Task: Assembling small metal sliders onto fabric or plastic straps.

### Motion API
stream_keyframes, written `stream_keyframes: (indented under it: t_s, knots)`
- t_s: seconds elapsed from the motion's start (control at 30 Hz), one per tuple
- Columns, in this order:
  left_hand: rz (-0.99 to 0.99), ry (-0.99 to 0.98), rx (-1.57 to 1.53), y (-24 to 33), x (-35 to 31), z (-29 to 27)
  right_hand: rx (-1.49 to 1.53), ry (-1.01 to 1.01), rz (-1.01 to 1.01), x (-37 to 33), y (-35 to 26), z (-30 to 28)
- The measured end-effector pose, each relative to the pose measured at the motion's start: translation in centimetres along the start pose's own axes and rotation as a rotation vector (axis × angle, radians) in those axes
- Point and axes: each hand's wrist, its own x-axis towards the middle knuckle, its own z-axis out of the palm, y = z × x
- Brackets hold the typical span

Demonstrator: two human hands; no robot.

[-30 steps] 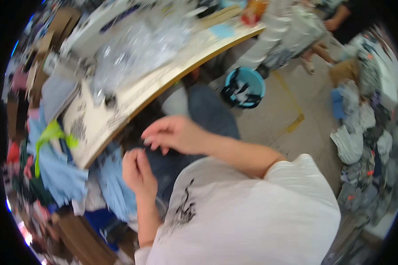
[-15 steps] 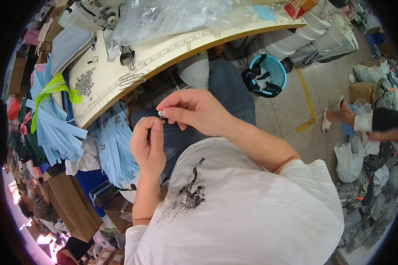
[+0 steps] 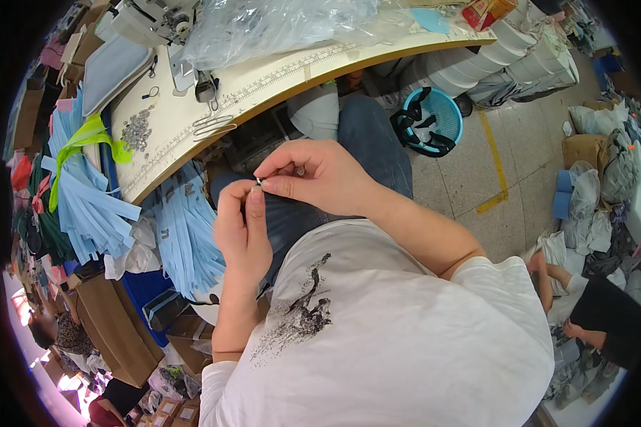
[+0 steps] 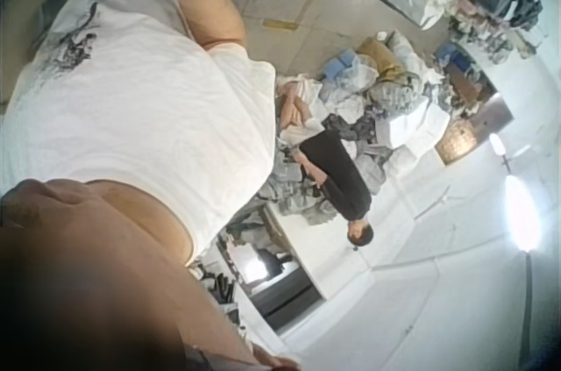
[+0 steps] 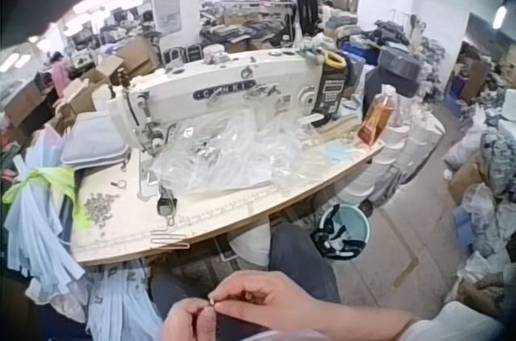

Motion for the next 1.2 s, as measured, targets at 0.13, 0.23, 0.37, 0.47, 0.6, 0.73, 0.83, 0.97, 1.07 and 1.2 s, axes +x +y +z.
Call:
stream_keyframes:
  t_s: [0.13, 0.23, 0.37, 0.47, 0.6, 0.73, 0.83, 0.97, 1.07, 1.2]
  knots:
    - [0.084, 0.085, 0.032, 0.4, -0.1, 0.6, 0.125, 0.033, 0.151, 0.1, -0.6, -0.1]
    - [0.172, 0.039, 0.170, 0.0, 0.4, 0.1, 0.155, 0.037, 0.262, -0.1, -0.6, -0.4]
    - [0.401, 0.004, 0.341, -0.8, 1.2, -0.5, 0.170, 0.018, 0.331, 0.0, -0.8, -0.6]
    - [0.423, 0.052, 0.300, -0.7, 1.3, -0.4, 0.209, 0.004, 0.326, 0.3, -0.9, -0.6]
    - [0.327, 0.119, 0.100, -1.1, 1.2, 0.0, 0.259, 0.089, 0.261, 0.3, -0.2, 0.0]
    - [0.189, 0.115, -0.237, -1.6, 1.0, 0.4, 0.315, 0.065, 0.154, 0.3, -0.2, 0.4]
    - [0.099, 0.091, -0.446, -1.6, 0.9, 0.5, 0.289, 0.075, 0.092, 0.4, -0.1, 0.5]
    - [0.086, 0.058, -0.437, -2.1, 0.6, 0.2, 0.229, 0.013, 0.051, 0.2, -0.1, 0.4]
    - [0.029, 0.051, -0.508, -1.8, 0.6, 0.2, 0.211, -0.002, 0.029, 0.2, -0.1, 0.4]
    - [-0.002, 0.051, -0.543, -1.4, 0.4, 0.3, 0.172, 0.061, 0.076, 0.3, -0.5, 0.7]
